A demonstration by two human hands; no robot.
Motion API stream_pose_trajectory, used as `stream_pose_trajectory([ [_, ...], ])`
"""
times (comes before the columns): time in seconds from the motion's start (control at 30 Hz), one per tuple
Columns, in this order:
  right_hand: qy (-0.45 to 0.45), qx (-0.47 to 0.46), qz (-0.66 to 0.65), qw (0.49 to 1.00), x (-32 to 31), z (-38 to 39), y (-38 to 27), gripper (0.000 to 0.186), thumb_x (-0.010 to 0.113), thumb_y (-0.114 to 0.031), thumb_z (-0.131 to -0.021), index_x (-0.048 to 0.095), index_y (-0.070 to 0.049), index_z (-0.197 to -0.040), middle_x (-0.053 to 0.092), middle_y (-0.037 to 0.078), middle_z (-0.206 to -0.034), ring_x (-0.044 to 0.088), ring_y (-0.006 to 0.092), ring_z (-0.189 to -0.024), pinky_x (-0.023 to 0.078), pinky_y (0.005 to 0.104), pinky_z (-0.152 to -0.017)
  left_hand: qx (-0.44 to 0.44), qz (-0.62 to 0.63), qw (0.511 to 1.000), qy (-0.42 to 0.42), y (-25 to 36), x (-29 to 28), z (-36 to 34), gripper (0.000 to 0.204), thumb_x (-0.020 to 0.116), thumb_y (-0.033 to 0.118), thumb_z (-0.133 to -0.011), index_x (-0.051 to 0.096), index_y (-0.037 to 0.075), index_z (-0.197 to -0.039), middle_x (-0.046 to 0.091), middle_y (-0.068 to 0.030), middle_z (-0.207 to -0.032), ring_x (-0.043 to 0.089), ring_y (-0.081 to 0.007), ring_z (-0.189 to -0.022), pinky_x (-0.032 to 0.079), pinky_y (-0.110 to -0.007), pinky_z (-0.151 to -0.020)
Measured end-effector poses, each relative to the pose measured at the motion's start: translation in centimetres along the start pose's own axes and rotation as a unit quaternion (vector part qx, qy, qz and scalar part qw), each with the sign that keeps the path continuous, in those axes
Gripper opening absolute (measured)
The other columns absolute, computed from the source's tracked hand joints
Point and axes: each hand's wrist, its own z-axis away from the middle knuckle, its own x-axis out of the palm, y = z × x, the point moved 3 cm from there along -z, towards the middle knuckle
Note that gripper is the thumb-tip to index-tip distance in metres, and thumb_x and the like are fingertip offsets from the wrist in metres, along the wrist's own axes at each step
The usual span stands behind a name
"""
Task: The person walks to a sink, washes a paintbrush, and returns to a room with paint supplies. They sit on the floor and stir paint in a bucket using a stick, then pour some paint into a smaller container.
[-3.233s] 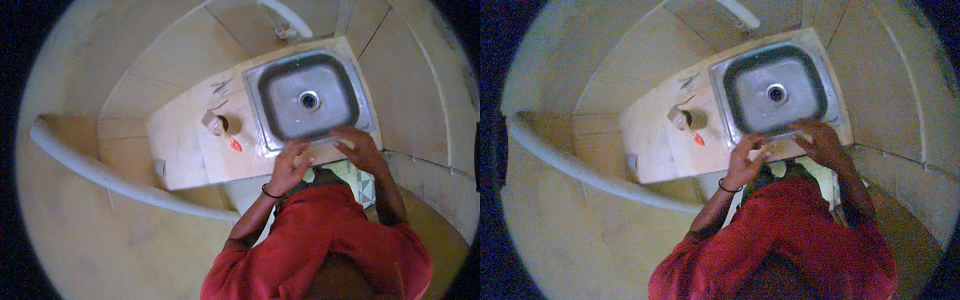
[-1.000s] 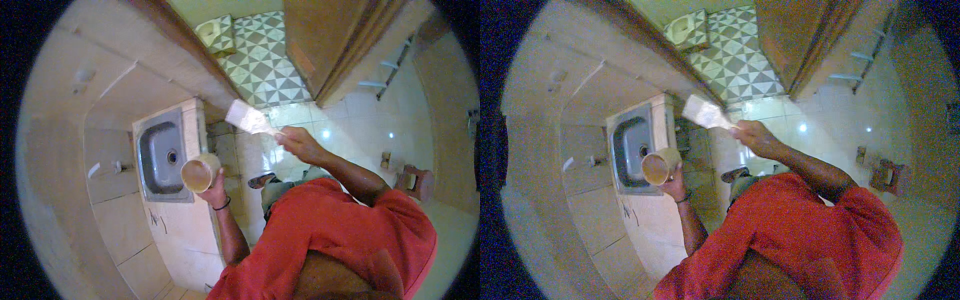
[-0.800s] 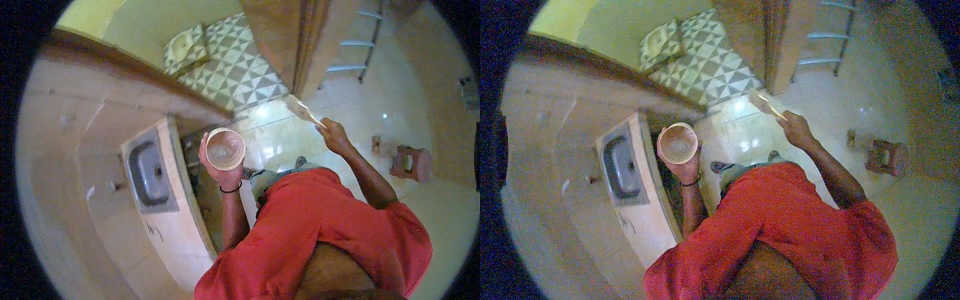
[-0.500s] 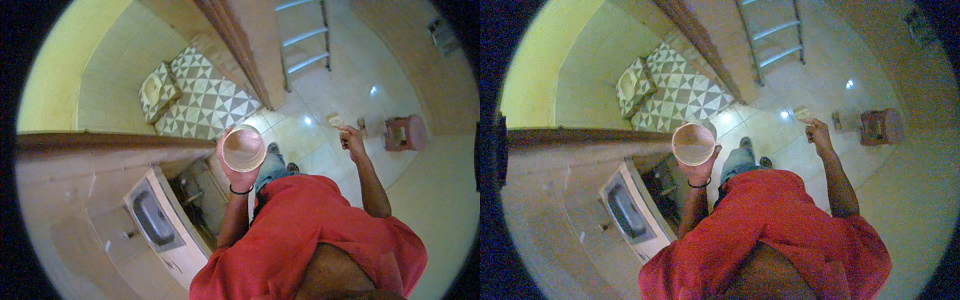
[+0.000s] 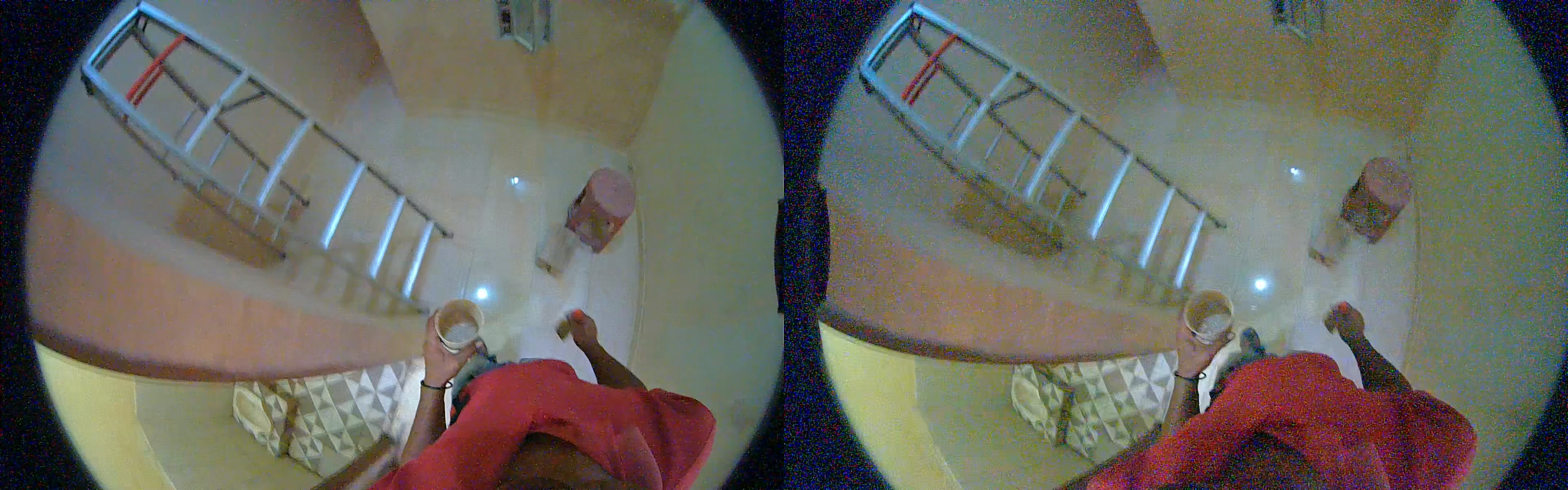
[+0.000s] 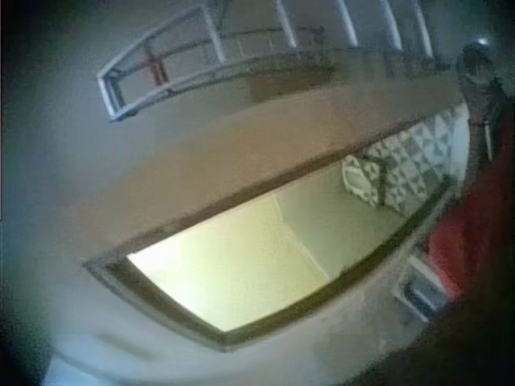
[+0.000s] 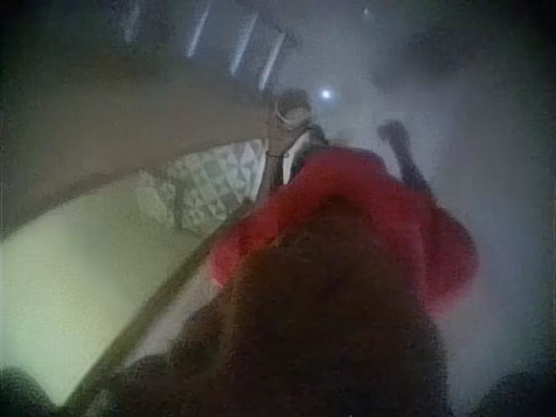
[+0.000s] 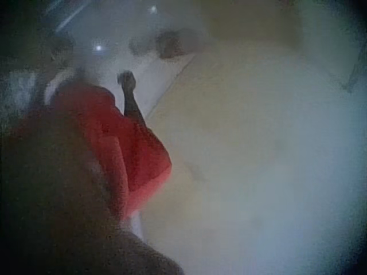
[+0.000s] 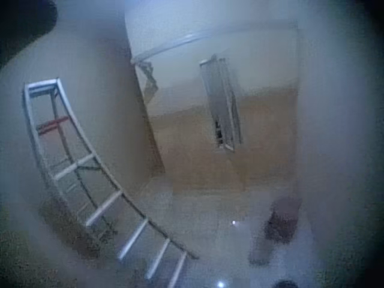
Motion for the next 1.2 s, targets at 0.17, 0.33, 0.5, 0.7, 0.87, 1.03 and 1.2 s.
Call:
stream_pose_trajectory([
  [0.17,0.329,0.047,0.321,0.887,-15.4,0.3,16.5,0.023,0.068,-0.029,-0.091,0.063,-0.006,-0.092,0.059,0.002,-0.07,0.055,0.0182,-0.066,0.049,0.0373,-0.06,0.012,-0.027,0.994,-0.11,0.2,2.5,-13.0,0.1,0.096,0.024,-0.064,0.039,0.002,-0.143,0.058,-0.0161,-0.132,0.058,-0.0288,-0.124,0.049,-0.04,-0.104],
  [0.33,0.317,0.268,0.404,0.815,-14.5,2.4,16.1,0.021,0.065,-0.026,-0.091,0.063,-0.005,-0.098,0.06,0.006,-0.073,0.058,0.0234,-0.069,0.05,0.0407,-0.062,-0.014,0.095,0.991,-0.091,-1.1,3.5,-23.3,0.098,0.098,0.019,-0.06,0.044,0.005,-0.141,0.057,-0.012,-0.137,0.056,-0.0285,-0.128,0.046,-0.045,-0.11],
  [0.5,0.26,0.295,0.436,0.81,-13.5,-6.7,13.6,0.022,0.062,-0.025,-0.093,0.063,-0.005,-0.101,0.062,0.007,-0.081,0.06,0.0262,-0.075,0.05,0.044,-0.065,-0.04,0.105,0.987,-0.119,-2.5,7.5,-33.2,0.096,0.098,0.021,-0.06,0.046,0.005,-0.139,0.059,-0.0122,-0.135,0.057,-0.0277,-0.126,0.048,-0.043,-0.108],
  [0.7,0.217,0.107,0.487,0.839,-16.7,-32.1,9.6,0.023,0.059,-0.025,-0.095,0.063,-0.004,-0.104,0.065,0.009,-0.091,0.062,0.0297,-0.081,0.051,0.0479,-0.069,-0.028,0.083,0.983,-0.16,-0.9,15.0,-47.0,0.095,0.098,0.022,-0.059,0.047,0.005,-0.138,0.06,-0.0124,-0.134,0.057,-0.028,-0.125,0.048,-0.043,-0.107],
  [0.87,-0.002,-0.027,0.566,0.824,-9.5,-61.6,-11.3,0.035,0.052,-0.034,-0.093,0.07,-0.005,-0.087,0.068,0.023,-0.087,0.064,0.0448,-0.084,0.049,0.0556,-0.074,-0.073,0.043,0.992,-0.098,-1.7,13.3,-53.7,0.095,0.098,0.022,-0.059,0.047,0.005,-0.138,0.06,-0.0126,-0.134,0.058,-0.0282,-0.125,0.048,-0.042,-0.107],
  [1.03,-0.098,-0.083,0.489,0.863,3.5,-76.3,-34.7,0.021,0.07,-0.029,-0.078,0.072,-0.008,-0.08,0.071,0.012,-0.076,0.066,0.0234,-0.064,0.052,0.0392,-0.056,-0.114,0.028,0.992,-0.05,-3.0,12.3,-60.6,0.095,0.098,0.023,-0.059,0.047,0.005,-0.138,0.06,-0.0128,-0.134,0.058,-0.0284,-0.125,0.048,-0.042,-0.107],
  [1.2,-0.054,-0.133,0.1,0.985,7.8,-85.1,-36.4,0.016,0.07,-0.02,-0.082,0.065,-0.005,-0.079,0.067,0.005,-0.074,0.063,0.017,-0.067,0.051,0.0343,-0.055,-0.112,0.022,0.993,-0.018,-6.2,11.3,-71.8,0.095,0.098,0.023,-0.059,0.047,0.005,-0.137,0.061,-0.013,-0.133,0.058,-0.0287,-0.125,0.048,-0.041,-0.106],
])
